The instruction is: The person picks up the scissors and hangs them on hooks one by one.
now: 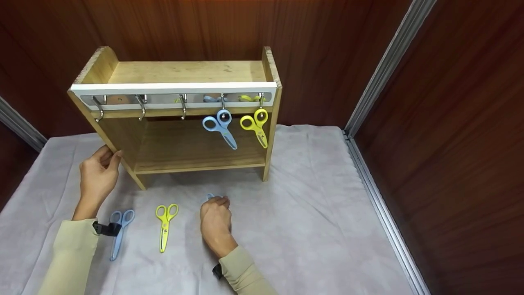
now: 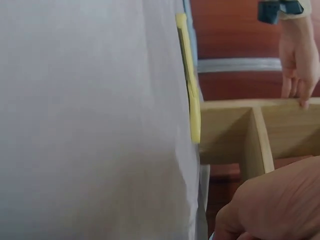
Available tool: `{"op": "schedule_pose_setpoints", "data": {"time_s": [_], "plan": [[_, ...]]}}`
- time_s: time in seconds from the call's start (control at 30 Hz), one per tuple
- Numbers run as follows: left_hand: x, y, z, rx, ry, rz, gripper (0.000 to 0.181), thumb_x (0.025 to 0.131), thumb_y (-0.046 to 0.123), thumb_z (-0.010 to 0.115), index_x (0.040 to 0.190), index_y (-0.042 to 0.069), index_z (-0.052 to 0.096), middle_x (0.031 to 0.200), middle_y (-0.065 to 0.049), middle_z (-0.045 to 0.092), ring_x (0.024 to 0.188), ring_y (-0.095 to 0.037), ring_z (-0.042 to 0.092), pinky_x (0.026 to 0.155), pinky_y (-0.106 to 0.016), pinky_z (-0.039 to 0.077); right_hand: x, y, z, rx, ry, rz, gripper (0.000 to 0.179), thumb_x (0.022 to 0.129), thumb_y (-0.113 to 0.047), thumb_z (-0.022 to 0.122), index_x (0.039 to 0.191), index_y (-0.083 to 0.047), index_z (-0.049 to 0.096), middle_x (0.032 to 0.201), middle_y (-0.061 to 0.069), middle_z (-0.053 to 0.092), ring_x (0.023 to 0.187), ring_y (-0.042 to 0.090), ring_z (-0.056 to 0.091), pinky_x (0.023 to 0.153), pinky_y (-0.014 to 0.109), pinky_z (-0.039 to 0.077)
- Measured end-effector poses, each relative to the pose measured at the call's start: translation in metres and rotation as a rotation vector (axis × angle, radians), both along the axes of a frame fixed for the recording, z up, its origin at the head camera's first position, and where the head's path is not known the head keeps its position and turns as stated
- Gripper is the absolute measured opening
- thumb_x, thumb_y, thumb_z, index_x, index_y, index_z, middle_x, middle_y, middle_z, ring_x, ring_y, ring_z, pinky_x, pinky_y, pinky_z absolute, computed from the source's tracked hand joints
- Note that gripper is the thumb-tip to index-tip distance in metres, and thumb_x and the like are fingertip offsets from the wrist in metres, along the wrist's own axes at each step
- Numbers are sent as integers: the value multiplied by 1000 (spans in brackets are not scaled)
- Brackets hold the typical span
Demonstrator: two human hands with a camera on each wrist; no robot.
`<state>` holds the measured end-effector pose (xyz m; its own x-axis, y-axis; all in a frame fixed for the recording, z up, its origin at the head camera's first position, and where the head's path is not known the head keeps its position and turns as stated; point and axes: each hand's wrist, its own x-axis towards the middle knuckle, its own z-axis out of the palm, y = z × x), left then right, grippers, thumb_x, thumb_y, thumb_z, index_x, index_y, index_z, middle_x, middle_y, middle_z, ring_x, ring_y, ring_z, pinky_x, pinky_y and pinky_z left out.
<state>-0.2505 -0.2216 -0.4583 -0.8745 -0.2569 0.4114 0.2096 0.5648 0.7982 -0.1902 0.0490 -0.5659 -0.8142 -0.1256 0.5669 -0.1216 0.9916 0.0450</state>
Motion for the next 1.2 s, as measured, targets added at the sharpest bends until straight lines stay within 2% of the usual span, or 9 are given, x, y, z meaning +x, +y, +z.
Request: {"op": "schedule_pose_setpoints", "data": {"time_s": [0.13,0.2,0.37,0.57,0.67,0.73,0.83,1.03,1.2], "plan": [[1,-1,0,2,1,6,33,106,16,62,133,-2,69,126,-22,75,114,-34,76,87,-7,56,0,6,6,-112,-58,71,12,89,-2,71,80,-2,62,71,10,63,58,27,69,48,38,61],[1,0,1,0,-6,5,35,106,16,62,135,-1,68,127,-22,75,115,-34,76,89,-13,59,0,9,12,-171,-135,102,13,91,0,69,81,-2,62,71,11,64,60,31,71,50,41,62],[1,1,2,-1,-14,-10,39,106,17,61,140,-1,64,130,-24,73,117,-36,74,97,-42,61,1,16,26,-311,-326,149,5,92,3,64,88,1,63,77,18,71,68,41,74,55,50,63],[1,1,3,-5,-15,-6,37,106,17,61,139,0,66,129,-22,74,116,-34,75,95,-37,62,-2,26,43,-456,-464,211,12,88,10,60,94,1,63,83,24,75,76,45,76,60,54,62],[2,2,3,-4,-18,-7,38,107,16,60,140,0,65,130,-22,73,117,-34,75,96,-38,62,-7,32,50,-554,-520,252,10,91,8,59,96,1,65,87,23,76,80,40,76,63,52,62],[2,2,2,-3,-21,-6,38,107,16,60,141,-1,64,131,-22,73,118,-34,74,97,-42,61,-10,36,55,-644,-561,298,10,96,5,57,98,2,66,88,21,75,79,32,73,65,48,59],[2,2,2,5,-22,-8,39,107,16,59,141,-1,63,132,-23,72,119,-35,74,98,-47,60,-16,41,60,-801,-615,388,17,100,3,54,106,6,70,95,22,77,85,30,71,71,37,58],[2,2,2,11,-20,-8,38,107,16,59,141,-2,64,131,-23,72,118,-35,74,98,-47,60,-25,42,64,-1066,-677,551,24,104,5,52,122,13,66,114,31,75,108,42,75,92,37,66],[1,2,1,16,-22,-3,37,106,16,60,139,-2,65,130,-23,73,118,-36,74,98,-46,60,-28,39,71,-1163,-725,668,26,105,7,52,127,17,61,124,36,70,115,49,72,99,38,64]]}}
